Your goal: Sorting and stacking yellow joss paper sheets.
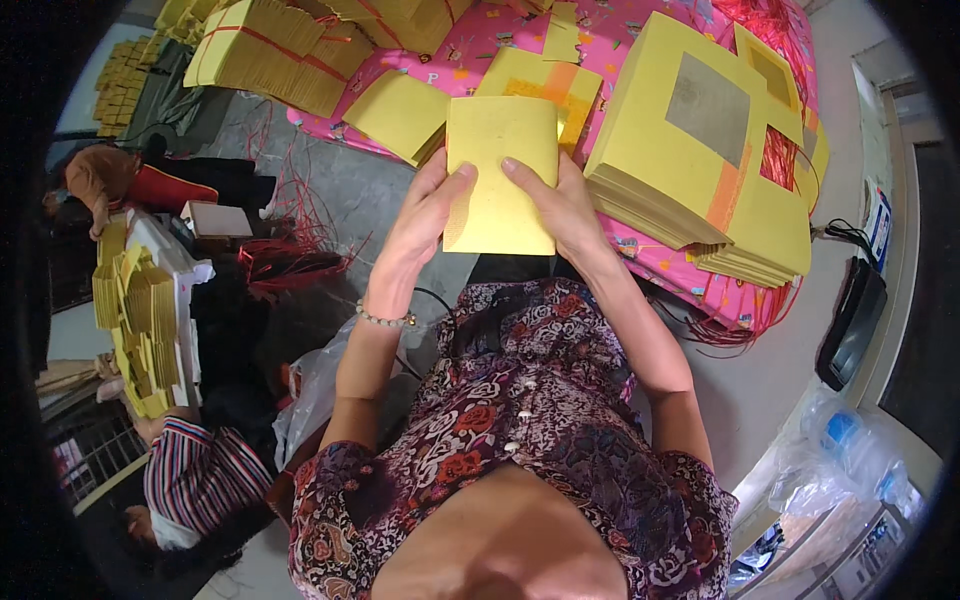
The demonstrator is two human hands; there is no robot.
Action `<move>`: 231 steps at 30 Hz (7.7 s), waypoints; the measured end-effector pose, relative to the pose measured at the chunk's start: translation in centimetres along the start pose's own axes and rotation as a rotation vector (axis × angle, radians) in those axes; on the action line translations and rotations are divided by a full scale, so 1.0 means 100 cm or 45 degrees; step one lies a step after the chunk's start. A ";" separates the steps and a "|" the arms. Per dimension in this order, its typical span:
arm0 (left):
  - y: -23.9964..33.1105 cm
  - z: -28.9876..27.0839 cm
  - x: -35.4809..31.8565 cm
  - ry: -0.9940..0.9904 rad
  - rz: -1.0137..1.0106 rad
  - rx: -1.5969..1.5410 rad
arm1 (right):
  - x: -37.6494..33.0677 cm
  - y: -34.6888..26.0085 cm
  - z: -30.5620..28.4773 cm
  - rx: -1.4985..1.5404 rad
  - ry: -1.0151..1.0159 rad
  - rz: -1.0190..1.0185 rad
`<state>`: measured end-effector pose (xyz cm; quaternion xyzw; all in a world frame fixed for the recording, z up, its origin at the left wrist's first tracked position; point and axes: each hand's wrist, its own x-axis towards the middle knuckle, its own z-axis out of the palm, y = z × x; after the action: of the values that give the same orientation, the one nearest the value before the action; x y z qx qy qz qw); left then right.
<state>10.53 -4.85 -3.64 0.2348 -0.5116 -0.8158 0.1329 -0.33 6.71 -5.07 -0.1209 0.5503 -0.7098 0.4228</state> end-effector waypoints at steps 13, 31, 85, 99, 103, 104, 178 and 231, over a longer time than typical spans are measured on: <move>-0.005 0.002 0.004 0.049 -0.019 0.011 | 0.003 0.004 -0.002 0.010 0.009 0.024; -0.012 0.008 -0.015 0.029 0.292 0.050 | -0.013 -0.002 -0.004 -0.344 -0.053 -0.338; 0.002 -0.043 -0.030 0.193 0.200 -0.157 | -0.004 -0.001 0.013 -0.709 -0.266 -0.172; 0.007 -0.043 -0.013 0.301 0.249 -0.103 | -0.002 0.014 0.000 -0.682 -0.332 -0.016; 0.003 -0.049 -0.013 0.286 0.235 -0.094 | -0.016 0.005 0.006 -0.557 -0.322 0.108; 0.000 -0.050 -0.014 0.305 0.234 -0.101 | -0.015 0.007 0.006 -0.531 -0.325 0.090; -0.026 -0.067 0.039 0.143 0.706 1.384 | 0.006 0.040 -0.026 -1.808 -0.035 -0.739; 0.007 -0.023 0.019 0.369 0.819 1.264 | -0.013 0.011 0.004 -1.215 0.340 -1.053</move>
<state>10.07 -7.79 -4.28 0.2111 -0.8529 -0.3584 0.3154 1.19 7.33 -5.52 -0.4084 0.7612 -0.5004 -0.0578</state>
